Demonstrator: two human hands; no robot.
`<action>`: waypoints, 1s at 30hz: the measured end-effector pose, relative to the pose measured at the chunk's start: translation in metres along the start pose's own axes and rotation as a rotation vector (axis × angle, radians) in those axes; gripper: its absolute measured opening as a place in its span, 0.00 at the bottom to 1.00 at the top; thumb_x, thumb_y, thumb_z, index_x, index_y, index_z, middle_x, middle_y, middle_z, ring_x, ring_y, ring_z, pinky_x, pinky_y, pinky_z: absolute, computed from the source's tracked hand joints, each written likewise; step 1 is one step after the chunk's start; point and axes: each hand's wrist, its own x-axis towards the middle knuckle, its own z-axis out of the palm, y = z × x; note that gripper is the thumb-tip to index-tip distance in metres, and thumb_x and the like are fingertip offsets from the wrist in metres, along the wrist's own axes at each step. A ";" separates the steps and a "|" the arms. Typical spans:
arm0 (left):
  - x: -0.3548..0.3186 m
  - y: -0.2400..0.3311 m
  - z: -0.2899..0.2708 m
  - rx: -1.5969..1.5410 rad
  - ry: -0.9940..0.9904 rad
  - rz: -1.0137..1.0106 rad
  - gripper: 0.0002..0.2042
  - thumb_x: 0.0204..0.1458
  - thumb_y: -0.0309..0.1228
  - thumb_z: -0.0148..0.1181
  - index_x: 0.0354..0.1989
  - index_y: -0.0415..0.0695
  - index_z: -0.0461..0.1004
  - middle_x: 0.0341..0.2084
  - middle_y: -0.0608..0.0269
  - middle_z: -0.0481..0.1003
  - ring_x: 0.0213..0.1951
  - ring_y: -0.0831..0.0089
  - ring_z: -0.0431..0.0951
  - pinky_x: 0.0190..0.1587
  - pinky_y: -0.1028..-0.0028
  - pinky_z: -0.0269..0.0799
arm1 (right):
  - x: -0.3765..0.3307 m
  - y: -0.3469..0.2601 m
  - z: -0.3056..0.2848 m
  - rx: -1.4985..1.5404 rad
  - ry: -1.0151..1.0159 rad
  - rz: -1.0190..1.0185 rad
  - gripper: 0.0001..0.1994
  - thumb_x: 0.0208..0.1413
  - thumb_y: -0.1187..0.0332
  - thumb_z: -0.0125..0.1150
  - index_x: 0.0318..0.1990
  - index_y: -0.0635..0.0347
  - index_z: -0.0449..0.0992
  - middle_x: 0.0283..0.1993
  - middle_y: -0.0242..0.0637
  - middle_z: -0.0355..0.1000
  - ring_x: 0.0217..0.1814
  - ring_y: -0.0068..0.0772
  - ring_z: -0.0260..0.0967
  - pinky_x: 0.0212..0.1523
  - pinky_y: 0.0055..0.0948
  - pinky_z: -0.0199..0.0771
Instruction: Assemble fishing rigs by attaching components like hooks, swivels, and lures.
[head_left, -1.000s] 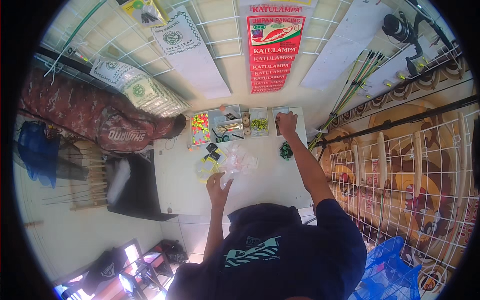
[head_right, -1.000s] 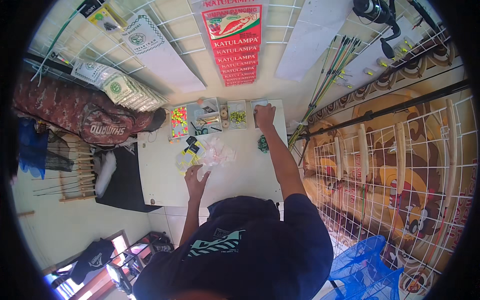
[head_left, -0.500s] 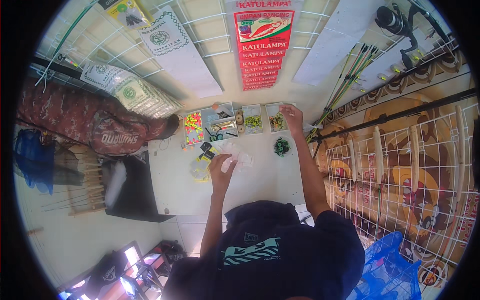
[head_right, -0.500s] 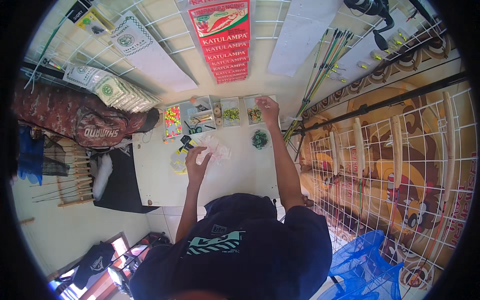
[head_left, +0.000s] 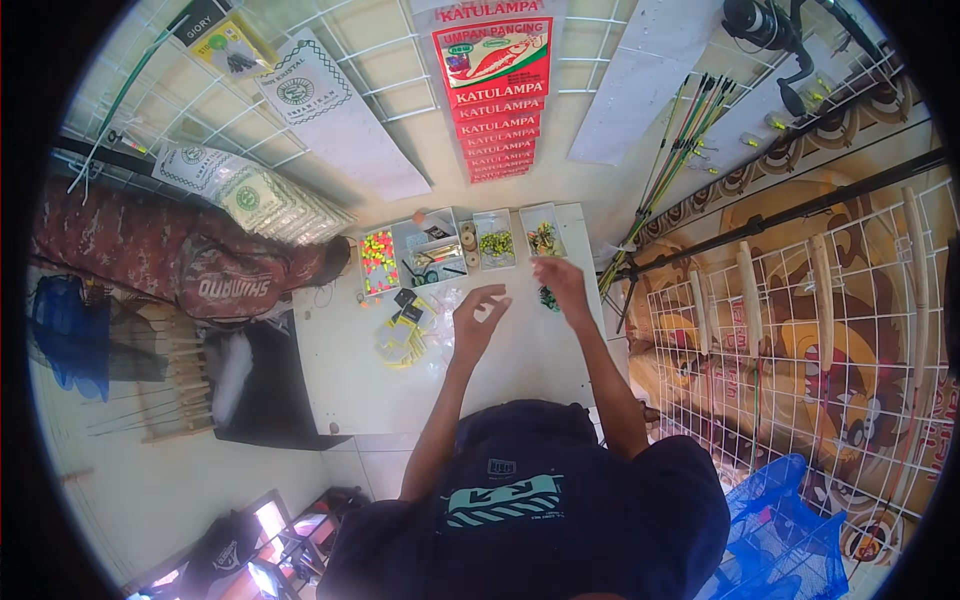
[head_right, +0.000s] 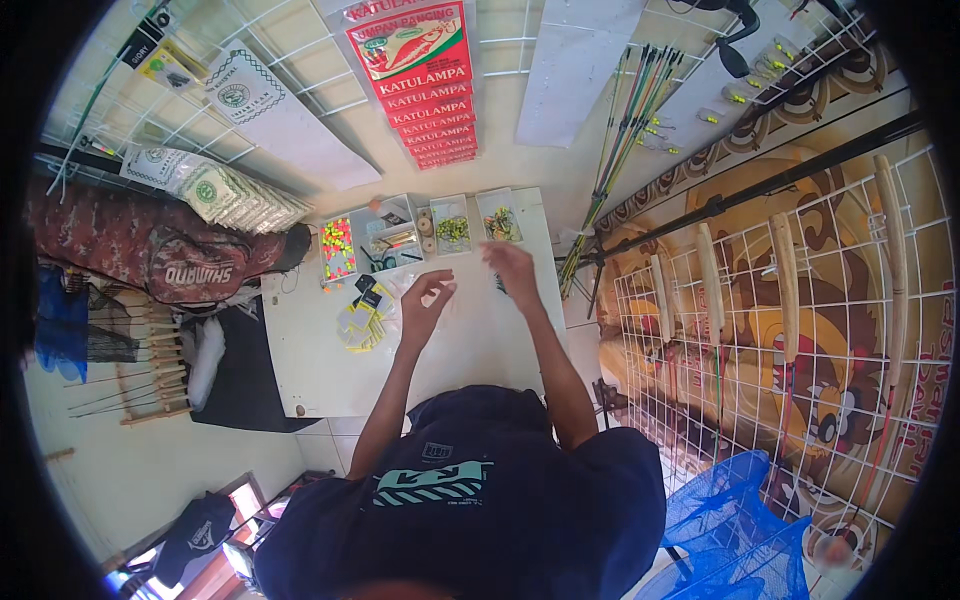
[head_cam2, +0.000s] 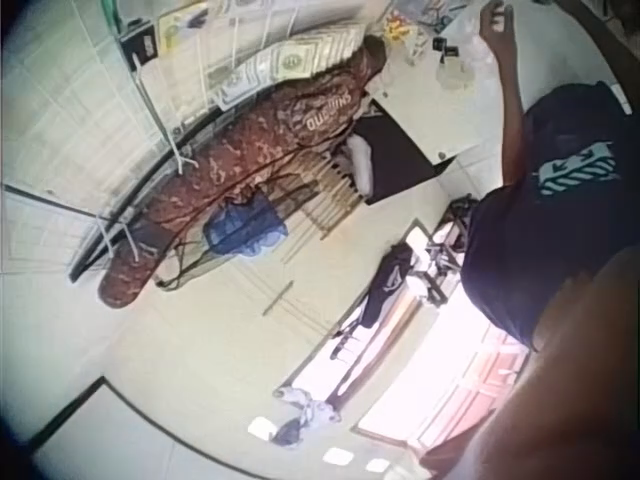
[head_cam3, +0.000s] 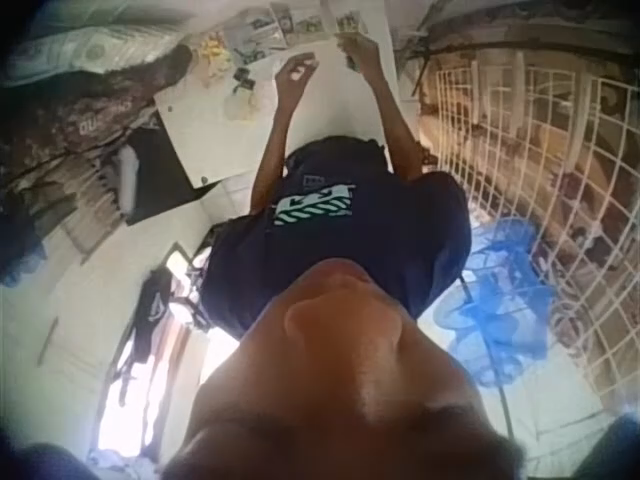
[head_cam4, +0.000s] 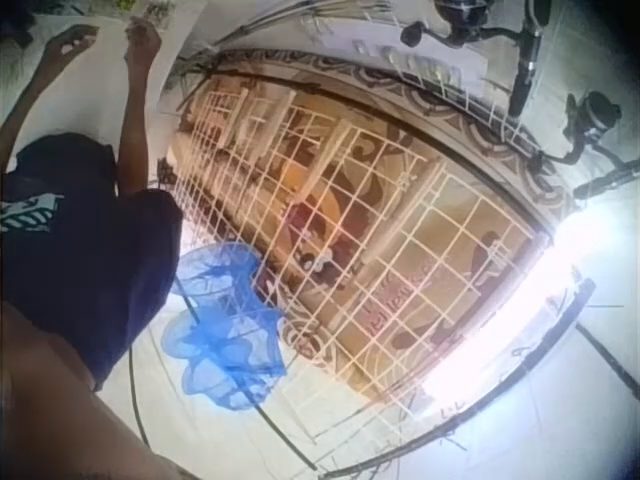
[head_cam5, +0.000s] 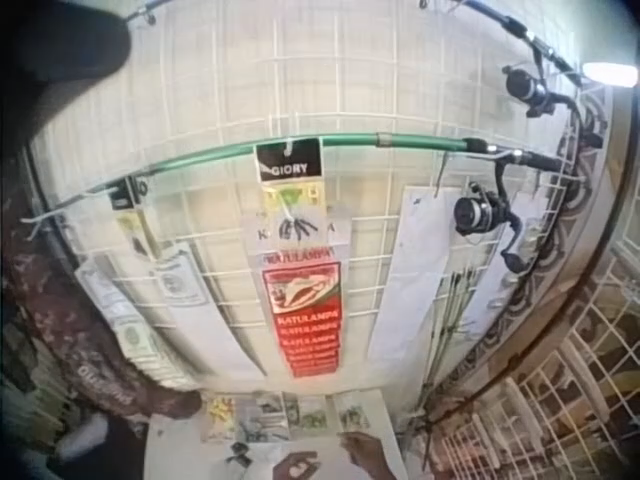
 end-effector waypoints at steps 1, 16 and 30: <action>0.002 -0.001 -0.002 -0.061 -0.020 -0.058 0.14 0.51 0.31 0.65 0.46 0.42 0.76 0.38 0.64 0.79 0.35 0.76 0.76 0.41 0.74 0.70 | -0.010 -0.006 0.009 0.001 -0.003 0.004 0.07 0.55 0.75 0.58 0.40 0.65 0.74 0.34 0.35 0.77 0.38 0.22 0.73 0.42 0.21 0.71; 0.000 -0.001 -0.002 -0.455 -0.147 -0.222 0.07 0.54 0.25 0.60 0.41 0.39 0.77 0.35 0.64 0.78 0.37 0.77 0.75 0.43 0.77 0.68 | -0.035 -0.008 0.026 0.494 -0.270 0.356 0.06 0.52 0.74 0.64 0.36 0.64 0.75 0.33 0.35 0.76 0.35 0.24 0.72 0.43 0.23 0.71; 0.014 0.003 -0.060 -0.504 0.302 -0.223 0.07 0.56 0.31 0.60 0.38 0.40 0.75 0.33 0.61 0.80 0.32 0.81 0.72 0.37 0.79 0.65 | 0.120 0.032 -0.025 -1.136 0.243 -0.160 0.06 0.45 0.61 0.65 0.27 0.49 0.82 0.26 0.31 0.78 0.28 0.30 0.73 0.37 0.37 0.66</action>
